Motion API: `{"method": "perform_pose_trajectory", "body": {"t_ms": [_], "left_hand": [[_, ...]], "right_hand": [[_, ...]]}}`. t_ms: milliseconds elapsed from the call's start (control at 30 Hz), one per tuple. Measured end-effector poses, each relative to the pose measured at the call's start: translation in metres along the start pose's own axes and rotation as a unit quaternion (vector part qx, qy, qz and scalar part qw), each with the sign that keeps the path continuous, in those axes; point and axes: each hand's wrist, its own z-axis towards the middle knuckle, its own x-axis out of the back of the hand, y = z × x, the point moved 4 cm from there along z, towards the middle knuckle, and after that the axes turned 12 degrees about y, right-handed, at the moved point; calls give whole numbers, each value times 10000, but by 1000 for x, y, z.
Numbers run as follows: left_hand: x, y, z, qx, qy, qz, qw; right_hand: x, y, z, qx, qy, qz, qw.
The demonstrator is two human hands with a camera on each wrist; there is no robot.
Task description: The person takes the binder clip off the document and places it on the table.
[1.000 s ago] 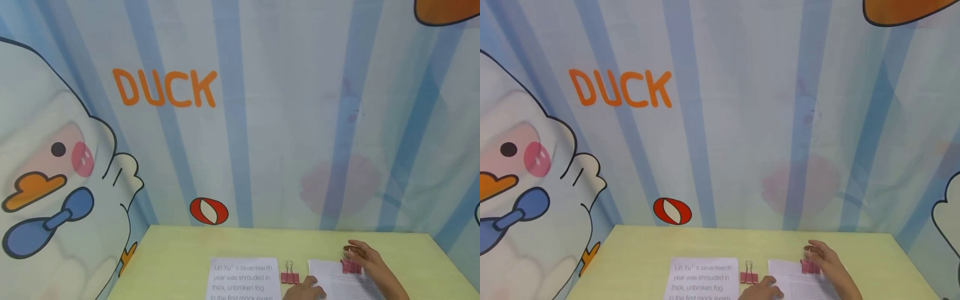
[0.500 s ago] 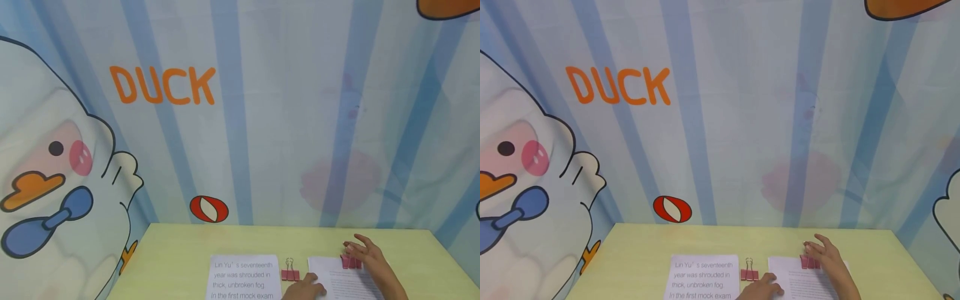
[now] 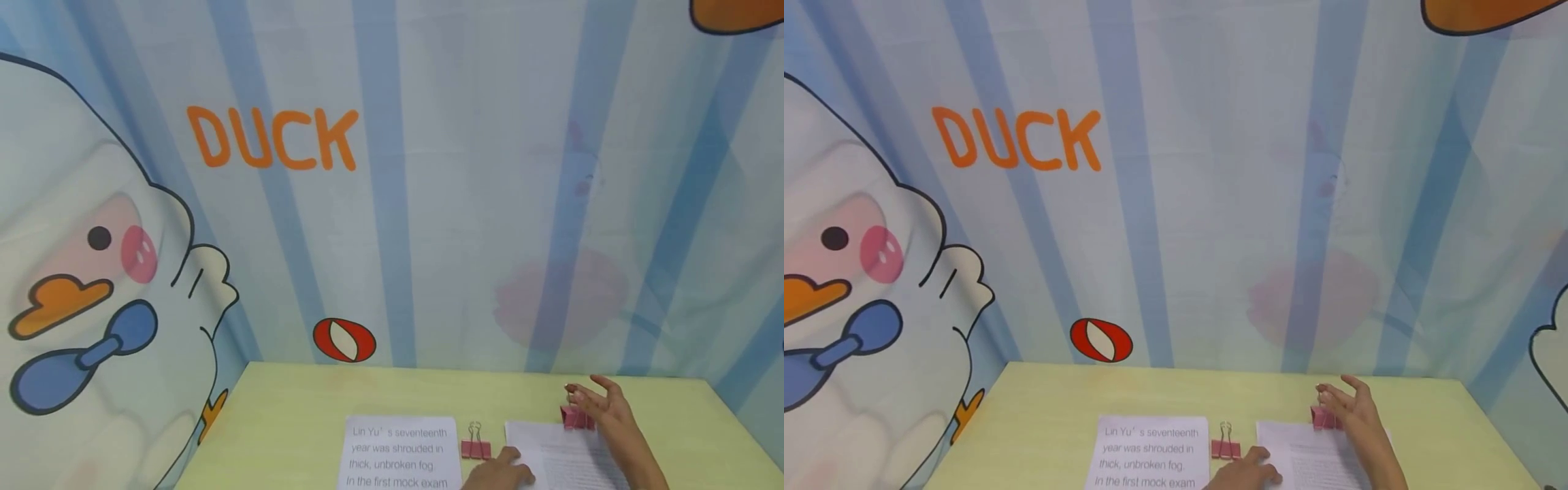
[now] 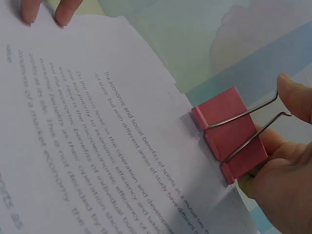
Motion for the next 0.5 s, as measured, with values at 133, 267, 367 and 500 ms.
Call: {"method": "perform_pose_trajectory", "body": {"t_ms": [133,267,367,500], "left_hand": [[4,-2,2,-19,-119,68,9999],[7,0,2,-40,-151,120,9998],[8,2,1,-111,-104,190,9997],[4,3,-1,-126,-38,255,9996]], "right_hand": [[0,-1,4,139,166,594,9980],[4,-4,4,218,259,472,9983],[7,-6,1,89,268,65,9996],[11,-8,-3,117,281,-111,9995]]}}
